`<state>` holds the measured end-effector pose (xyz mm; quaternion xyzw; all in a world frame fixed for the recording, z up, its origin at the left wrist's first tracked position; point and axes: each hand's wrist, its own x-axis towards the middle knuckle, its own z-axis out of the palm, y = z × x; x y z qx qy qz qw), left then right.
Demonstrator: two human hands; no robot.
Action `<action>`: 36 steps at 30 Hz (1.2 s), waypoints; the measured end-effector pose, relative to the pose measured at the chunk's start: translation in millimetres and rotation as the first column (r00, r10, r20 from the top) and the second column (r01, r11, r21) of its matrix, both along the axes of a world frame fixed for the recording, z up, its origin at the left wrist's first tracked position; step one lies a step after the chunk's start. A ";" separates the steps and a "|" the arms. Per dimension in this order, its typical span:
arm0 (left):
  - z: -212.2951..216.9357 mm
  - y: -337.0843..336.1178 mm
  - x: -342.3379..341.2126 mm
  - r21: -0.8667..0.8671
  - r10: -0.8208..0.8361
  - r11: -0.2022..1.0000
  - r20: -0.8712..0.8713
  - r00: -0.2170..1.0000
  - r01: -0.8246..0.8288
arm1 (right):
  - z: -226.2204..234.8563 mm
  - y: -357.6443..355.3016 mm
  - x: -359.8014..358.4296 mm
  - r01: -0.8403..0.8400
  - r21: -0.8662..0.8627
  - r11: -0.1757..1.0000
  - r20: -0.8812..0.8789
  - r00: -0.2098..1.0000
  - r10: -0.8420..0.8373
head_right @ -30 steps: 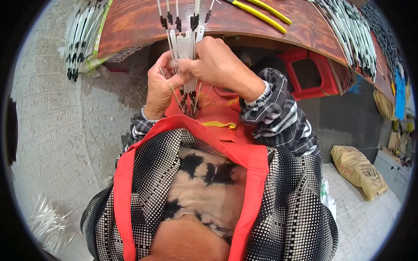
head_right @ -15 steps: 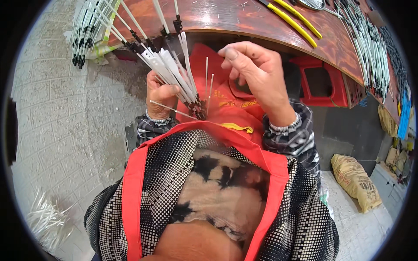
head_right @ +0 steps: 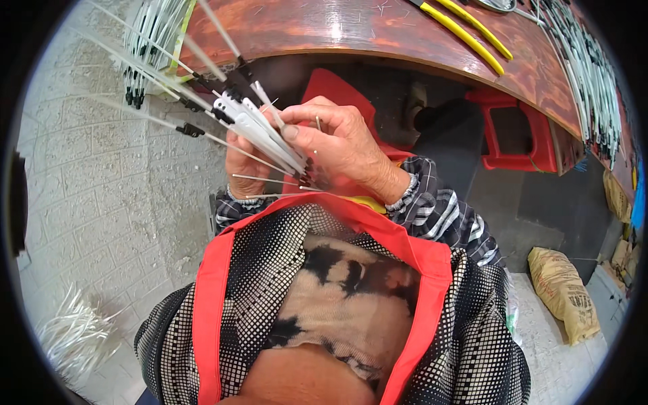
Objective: Assembling plastic clips and components onto wires or thin rods at a manufacturing workbench.
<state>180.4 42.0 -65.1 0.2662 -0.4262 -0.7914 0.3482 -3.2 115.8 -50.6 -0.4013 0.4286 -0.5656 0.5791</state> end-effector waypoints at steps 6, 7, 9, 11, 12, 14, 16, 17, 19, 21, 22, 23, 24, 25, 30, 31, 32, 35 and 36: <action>4.9 2.2 -1.9 -0.018 0.023 1.000 0.062 0.998 -0.021 | 4.1 2.3 0.2 -0.002 0.052 0.999 -0.041 0.999 0.004; 4.2 1.1 -0.4 0.007 -0.008 1.000 0.041 0.999 0.007 | 2.0 0.8 -1.4 -0.004 0.021 1.000 -0.057 0.998 0.005; 6.7 2.7 -0.1 0.033 -0.034 0.999 0.019 0.999 0.034 | 3.5 0.6 -1.2 -0.009 -0.009 1.000 -0.071 0.997 0.009; 15.4 6.4 -6.3 -0.001 0.027 1.000 -0.023 0.999 -0.027 | 13.4 1.3 -0.2 -0.034 -0.029 0.999 0.015 0.999 0.034; 18.1 7.8 -7.7 -0.019 0.057 0.998 -0.046 0.997 -0.058 | 17.3 1.7 -0.2 -0.045 -0.040 0.998 0.058 0.997 0.047; 18.9 10.3 -6.0 -0.009 0.057 0.998 -0.011 0.998 -0.057 | 20.8 3.3 -0.3 -0.051 -0.041 0.998 0.015 0.999 0.051; 19.1 12.4 -3.8 0.010 0.052 0.999 0.052 0.997 -0.052 | 21.5 5.7 0.6 -0.059 -0.042 0.997 -0.077 0.995 0.055; 16.7 11.8 -1.7 0.011 0.053 0.999 0.056 0.997 -0.054 | 22.0 6.9 1.8 -0.060 -0.041 0.997 -0.074 0.996 0.057; 11.1 7.8 1.3 -0.039 0.059 0.998 0.060 0.996 -0.057 | 23.2 9.5 5.5 -0.036 -0.009 0.999 -0.053 0.998 0.035; 13.9 8.9 0.5 -0.066 0.062 0.996 0.063 0.996 -0.058 | 23.2 11.7 8.3 -0.024 0.006 1.000 -0.042 0.999 0.024; 15.4 12.0 0.0 -0.002 0.067 0.998 0.042 0.997 -0.067 | 22.6 12.8 9.4 -0.008 0.015 1.000 -0.023 1.000 0.008; 17.6 14.9 -1.2 0.062 0.073 0.995 0.021 0.997 -0.074 | 21.7 13.6 10.4 0.008 0.024 1.000 -0.005 1.000 -0.008; 20.6 16.4 -2.6 0.126 0.080 0.989 0.000 0.997 -0.079 | 20.5 14.4 11.5 0.024 0.034 0.999 0.014 1.000 -0.024; 19.6 15.9 -2.3 0.125 0.079 0.989 0.001 0.997 -0.078 | 18.4 15.0 12.2 0.025 0.033 0.999 0.015 1.000 -0.025; 13.5 10.1 -2.8 0.018 0.052 0.999 -0.052 0.997 -0.051 | 3.7 12.1 7.9 0.000 0.015 1.000 0.121 0.993 -0.001; 14.0 9.7 -3.4 0.012 0.059 0.998 -0.048 0.997 -0.058 | 1.7 10.6 6.3 -0.007 -0.002 1.000 0.170 0.985 0.007; 14.5 9.5 -3.8 0.007 0.065 0.998 -0.044 0.997 -0.065 | 0.8 10.0 5.6 -0.012 -0.019 1.000 0.218 0.976 0.016; 21.1 13.3 -7.3 -0.098 0.090 0.992 0.098 0.991 -0.080 | 4.9 10.5 6.6 -0.014 -0.012 1.000 0.136 0.991 0.015; 22.0 14.6 -8.4 -0.151 0.106 0.985 0.168 0.980 -0.081 | 6.5 10.7 6.4 -0.014 -0.009 1.000 0.096 0.995 0.015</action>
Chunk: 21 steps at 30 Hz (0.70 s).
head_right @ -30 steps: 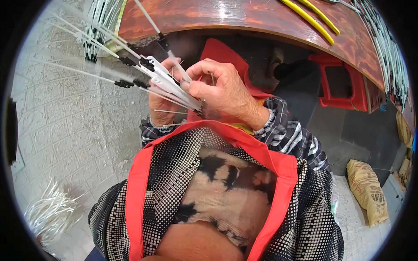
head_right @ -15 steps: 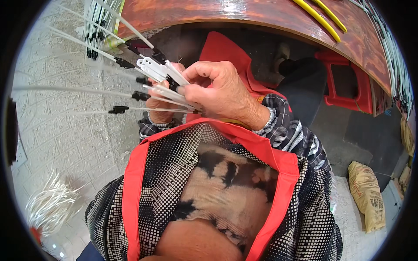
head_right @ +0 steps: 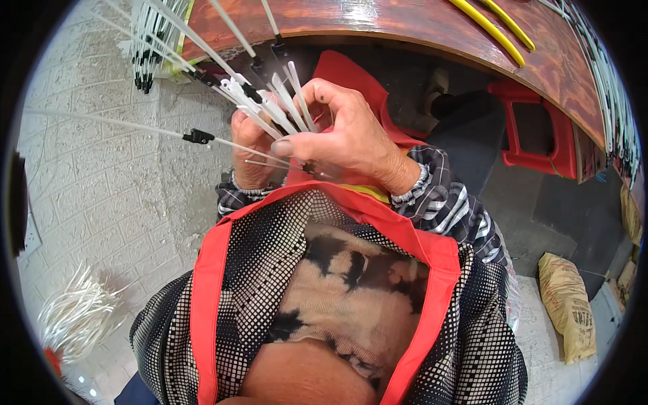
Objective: Assembling plastic clips and components onto wires or thin rods at a manufacturing workbench.
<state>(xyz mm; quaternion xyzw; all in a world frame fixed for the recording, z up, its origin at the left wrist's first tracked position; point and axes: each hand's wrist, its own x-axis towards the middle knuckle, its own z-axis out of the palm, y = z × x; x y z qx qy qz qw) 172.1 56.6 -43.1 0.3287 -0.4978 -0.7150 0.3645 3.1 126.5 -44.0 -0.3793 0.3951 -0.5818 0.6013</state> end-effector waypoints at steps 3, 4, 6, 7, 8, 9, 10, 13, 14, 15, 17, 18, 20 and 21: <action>-7.5 0.6 -3.0 0.071 0.029 0.997 -0.053 0.998 -0.025 | 5.0 -1.6 -5.3 -0.052 0.090 0.995 0.028 0.998 0.049; -8.2 0.4 -4.3 0.106 0.043 0.994 -0.078 0.996 -0.035 | 5.2 -2.1 -6.9 -0.077 0.134 0.988 0.044 0.996 0.072; -8.0 0.9 -3.6 0.110 0.024 0.994 -0.088 0.996 -0.015 | -2.6 -1.9 -6.1 -0.021 0.087 0.996 0.001 1.000 0.021; -7.3 1.0 -3.2 0.114 0.006 0.993 -0.097 0.995 0.005 | -7.7 -1.7 -5.0 0.033 0.039 0.999 -0.037 0.999 -0.031; -6.2 0.8 -2.8 0.120 -0.011 0.993 -0.106 0.994 0.024 | -8.9 -1.9 -4.2 0.084 -0.011 0.996 -0.073 0.994 -0.084; -5.9 -0.2 -2.1 0.121 -0.011 0.992 -0.106 0.994 0.024 | -7.5 -1.1 -4.2 0.084 -0.010 0.996 -0.073 0.994 -0.084; -5.8 -1.7 -1.0 0.137 -0.045 0.989 -0.138 0.989 0.064 | -5.4 1.0 -4.6 0.100 -0.052 0.994 -0.131 0.986 -0.106; -5.5 -4.6 -0.4 0.166 -0.109 0.976 -0.202 0.973 0.144 | -1.5 2.6 -4.7 0.124 -0.137 0.983 -0.243 0.958 -0.155; -4.8 -5.1 -1.6 0.154 -0.113 0.977 -0.205 0.972 0.146 | -2.4 2.0 -4.6 0.130 -0.136 0.982 -0.213 0.964 -0.157; -4.2 -5.4 -2.7 0.142 -0.116 0.979 -0.208 0.971 0.147 | -3.3 1.5 -4.4 0.136 -0.135 0.981 -0.184 0.970 -0.159; -5.5 -6.1 -3.6 0.129 -0.121 0.980 -0.211 0.970 0.150 | -5.8 -0.2 -4.1 0.142 -0.135 0.981 -0.154 0.975 -0.162; -7.2 -6.8 -3.9 0.122 -0.121 0.982 -0.199 0.972 0.147 | -8.5 -2.5 -4.2 0.128 -0.138 0.982 -0.118 0.982 -0.145; -9.1 -7.6 -5.0 0.108 -0.124 0.984 -0.175 0.977 0.144 | -11.4 -5.6 -4.1 0.101 -0.147 0.984 -0.046 0.993 -0.109; -9.7 -6.8 -5.1 0.108 -0.126 0.983 -0.175 0.976 0.146 | -11.7 -5.0 -4.2 0.104 -0.147 0.984 -0.046 0.993 -0.112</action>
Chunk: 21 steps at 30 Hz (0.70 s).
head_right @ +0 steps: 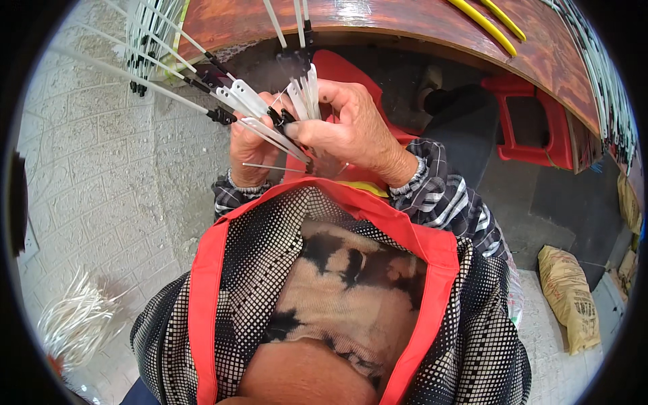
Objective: Assembling plastic clips and components onto wires or thin rods at a manufacturing workbench.
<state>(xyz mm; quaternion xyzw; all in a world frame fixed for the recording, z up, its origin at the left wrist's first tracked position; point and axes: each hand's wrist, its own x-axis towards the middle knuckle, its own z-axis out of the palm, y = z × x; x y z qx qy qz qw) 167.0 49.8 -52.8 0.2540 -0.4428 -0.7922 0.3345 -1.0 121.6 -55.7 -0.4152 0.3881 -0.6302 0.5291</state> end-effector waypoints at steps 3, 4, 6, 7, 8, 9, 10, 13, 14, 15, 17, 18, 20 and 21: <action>2.7 3.6 -0.3 -0.047 0.024 0.999 0.044 0.999 -0.022 | 5.6 0.3 -1.0 -0.031 0.029 0.999 -0.041 0.999 0.032; 3.6 3.7 -0.4 -0.047 0.026 0.999 0.045 0.999 -0.023 | 8.0 0.3 -1.0 -0.032 0.029 0.999 -0.040 0.999 0.033; 5.4 3.2 -0.2 -0.040 0.043 0.998 0.082 0.996 -0.040 | 13.4 0.6 -0.2 -0.076 0.100 0.992 -0.033 0.996 0.080; 6.0 2.7 -0.6 -0.037 0.050 0.998 0.098 0.994 -0.047 | 14.8 0.8 0.2 -0.096 0.134 0.986 -0.031 0.994 0.101; 6.7 2.5 -1.0 -0.037 0.051 0.998 0.097 0.994 -0.047 | 15.0 1.0 0.8 -0.097 0.135 0.986 -0.032 0.994 0.102; 7.4 2.4 -1.4 -0.034 0.033 0.999 0.090 0.995 -0.030 | 15.0 1.3 1.4 -0.080 0.121 0.989 -0.048 0.995 0.086; 7.9 2.3 -1.9 -0.030 0.015 0.999 0.083 0.996 -0.012 | 15.1 1.6 1.8 -0.063 0.107 0.992 -0.065 0.995 0.070; 5.9 2.8 -2.6 -0.036 0.018 0.999 0.073 0.997 -0.015 | 17.8 1.3 5.4 -0.042 0.104 0.994 -0.036 0.998 0.046; 4.9 3.2 -3.3 -0.043 0.037 0.998 0.070 0.997 -0.034 | 19.2 0.7 7.0 -0.036 0.119 0.992 0.009 0.999 0.036; 4.3 3.4 -3.5 -0.051 0.057 0.997 0.066 0.996 -0.054 | 20.1 -0.2 8.1 -0.033 0.133 0.991 0.053 0.998 0.026; 3.7 4.3 -3.6 -0.004 0.058 0.998 0.035 0.998 -0.058 | 19.9 -0.9 9.4 -0.041 0.107 0.993 0.056 0.998 0.035; 3.4 5.4 -4.0 0.043 0.056 0.997 0.004 0.998 -0.056 | 19.4 -0.5 9.9 -0.047 0.082 0.995 0.060 0.997 0.042; -0.2 7.7 -4.0 0.092 0.061 0.994 -0.031 0.998 -0.058 | 18.1 0.6 10.6 -0.057 0.059 0.997 0.060 0.997 0.053; -6.8 8.5 -3.3 0.120 0.060 0.991 -0.057 0.997 -0.053 | 16.8 1.5 10.3 -0.062 0.049 0.997 0.042 0.997 0.060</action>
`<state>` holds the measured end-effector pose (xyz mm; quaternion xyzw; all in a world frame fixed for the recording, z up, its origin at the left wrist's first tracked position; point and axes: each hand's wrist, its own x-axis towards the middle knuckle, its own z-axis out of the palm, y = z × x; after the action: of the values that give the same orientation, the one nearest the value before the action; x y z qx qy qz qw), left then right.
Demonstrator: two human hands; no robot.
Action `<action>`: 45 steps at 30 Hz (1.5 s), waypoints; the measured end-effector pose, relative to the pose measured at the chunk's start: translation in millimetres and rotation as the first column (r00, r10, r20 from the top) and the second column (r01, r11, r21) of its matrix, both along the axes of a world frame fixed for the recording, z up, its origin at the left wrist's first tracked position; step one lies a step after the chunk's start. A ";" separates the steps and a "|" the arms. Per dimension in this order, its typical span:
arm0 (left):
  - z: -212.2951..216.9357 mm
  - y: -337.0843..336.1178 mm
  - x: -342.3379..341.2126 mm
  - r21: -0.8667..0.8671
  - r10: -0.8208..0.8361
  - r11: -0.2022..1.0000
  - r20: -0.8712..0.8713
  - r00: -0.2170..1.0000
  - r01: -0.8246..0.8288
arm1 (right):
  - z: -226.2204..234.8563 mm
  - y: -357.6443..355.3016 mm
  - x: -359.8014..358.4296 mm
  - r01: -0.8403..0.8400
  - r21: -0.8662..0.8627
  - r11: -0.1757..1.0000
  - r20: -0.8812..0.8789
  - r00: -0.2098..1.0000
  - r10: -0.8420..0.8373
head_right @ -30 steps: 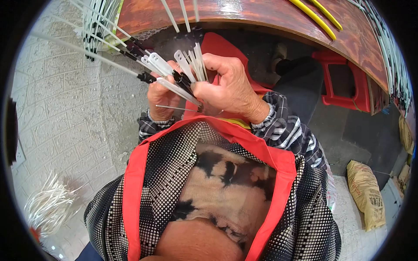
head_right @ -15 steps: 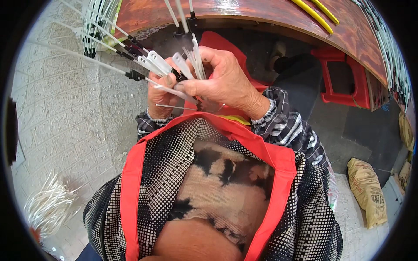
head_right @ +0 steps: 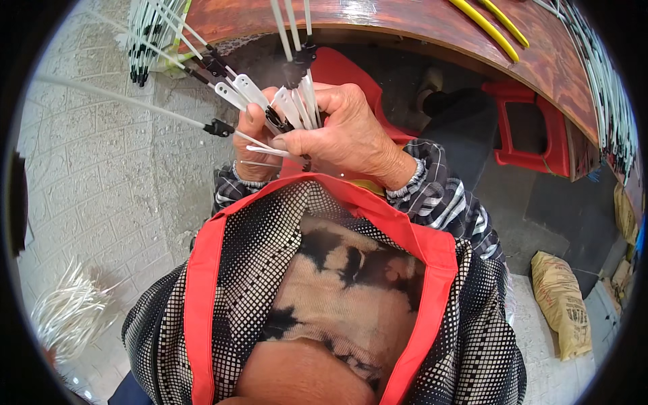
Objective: Assembling plastic clips and components onto wires or thin rods at a manufacturing workbench.
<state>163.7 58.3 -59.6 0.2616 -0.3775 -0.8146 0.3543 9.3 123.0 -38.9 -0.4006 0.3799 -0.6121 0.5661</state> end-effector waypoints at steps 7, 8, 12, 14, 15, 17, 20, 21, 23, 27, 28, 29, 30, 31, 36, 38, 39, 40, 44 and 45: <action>8.0 -1.1 -1.4 -0.078 -0.025 0.996 0.091 0.996 0.032 | -8.3 0.5 -6.8 -0.021 -0.072 0.997 -0.095 0.995 0.014; 11.1 0.3 -3.2 -0.094 0.040 0.995 0.150 0.988 -0.026 | -6.5 1.6 -7.6 -0.008 0.008 1.000 -0.055 0.998 0.008; 18.3 6.9 -10.8 -0.167 0.223 0.969 0.269 0.937 -0.183 | -0.3 7.4 -6.8 0.041 0.184 0.982 -0.016 0.999 -0.039; 20.4 9.2 -16.0 -0.230 0.327 0.936 0.282 0.902 -0.268 | 2.7 8.4 -6.8 0.107 0.213 0.971 -0.094 0.992 -0.089; 21.3 9.4 -17.9 -0.231 0.327 0.935 0.276 0.904 -0.267 | 2.8 7.3 -8.2 0.110 0.209 0.972 -0.099 0.991 -0.091; 20.2 10.6 -17.8 -0.203 0.344 0.933 0.271 0.899 -0.296 | -3.2 3.7 -8.6 0.074 0.194 0.978 -0.071 0.996 -0.062; 21.5 7.0 -17.2 -0.154 0.298 0.952 0.253 0.921 -0.265 | -5.3 1.3 -12.2 0.058 0.179 0.982 -0.062 0.997 -0.048; 21.6 6.2 -15.2 -0.116 0.240 0.969 0.240 0.941 -0.218 | -5.9 2.7 -13.1 0.060 0.176 0.982 -0.064 0.997 -0.049; 21.0 3.2 -11.8 -0.077 0.181 0.983 0.220 0.959 -0.168 | -7.4 3.5 -14.5 0.064 0.175 0.982 -0.072 0.996 -0.052; 18.9 -1.9 -9.2 -0.206 0.054 0.979 0.228 0.972 -0.006 | -12.5 1.7 -14.8 0.076 0.162 0.984 -0.055 0.996 -0.068; 20.2 -0.6 -11.1 -0.189 0.075 0.982 0.228 0.971 -0.032 | -11.7 1.5 -15.5 0.064 0.207 0.976 -0.050 0.997 -0.055; 22.8 0.6 -13.1 -0.174 0.097 0.983 0.227 0.969 -0.058 | -9.7 1.0 -16.3 0.052 0.248 0.967 -0.046 0.998 -0.042; 26.8 1.2 -14.6 -0.161 0.119 0.983 0.225 0.967 -0.083 | -6.7 0.2 -17.2 0.042 0.286 0.957 -0.043 0.999 -0.031; 26.3 0.5 -16.7 -0.173 0.116 0.982 0.208 0.971 -0.080 | -5.0 -0.5 -17.9 0.052 0.272 0.961 -0.057 0.998 -0.037; -0.6 2.3 -13.8 -0.313 0.208 0.941 0.224 0.952 -0.132 | -13.2 2.1 -11.1 0.131 0.166 0.977 -0.175 0.979 -0.102; -7.4 -3.4 -11.2 -0.334 0.200 0.934 0.195 0.960 -0.127 | -23.1 -2.2 -10.9 0.160 0.074 0.984 -0.285 0.949 -0.133; -5.3 -2.0 -10.8 -0.303 0.164 0.948 0.202 0.965 -0.098 | -23.0 -0.2 -11.2 0.129 0.133 0.983 -0.206 0.973 -0.100; -4.1 -1.9 -10.9 -0.271 0.127 0.960 0.210 0.969 -0.067 | -23.7 0.9 -11.7 0.093 0.190 0.977 -0.123 0.990 -0.070; 2.3 -12.7 -8.9 -0.327 -0.008 0.942 0.204 0.979 0.076 | -30.6 1.5 -12.5 0.067 0.206 0.976 -0.013 0.998 -0.065; 3.0 -16.6 -7.7 -0.366 -0.059 0.921 0.203 0.977 0.132 | -32.5 1.9 -13.5 0.075 0.193 0.978 0.001 0.997 -0.077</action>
<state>156.0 41.7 -56.7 0.2452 -0.5712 -0.7147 0.3206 -4.2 125.0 -71.4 -0.3266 0.4502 -0.5953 0.5799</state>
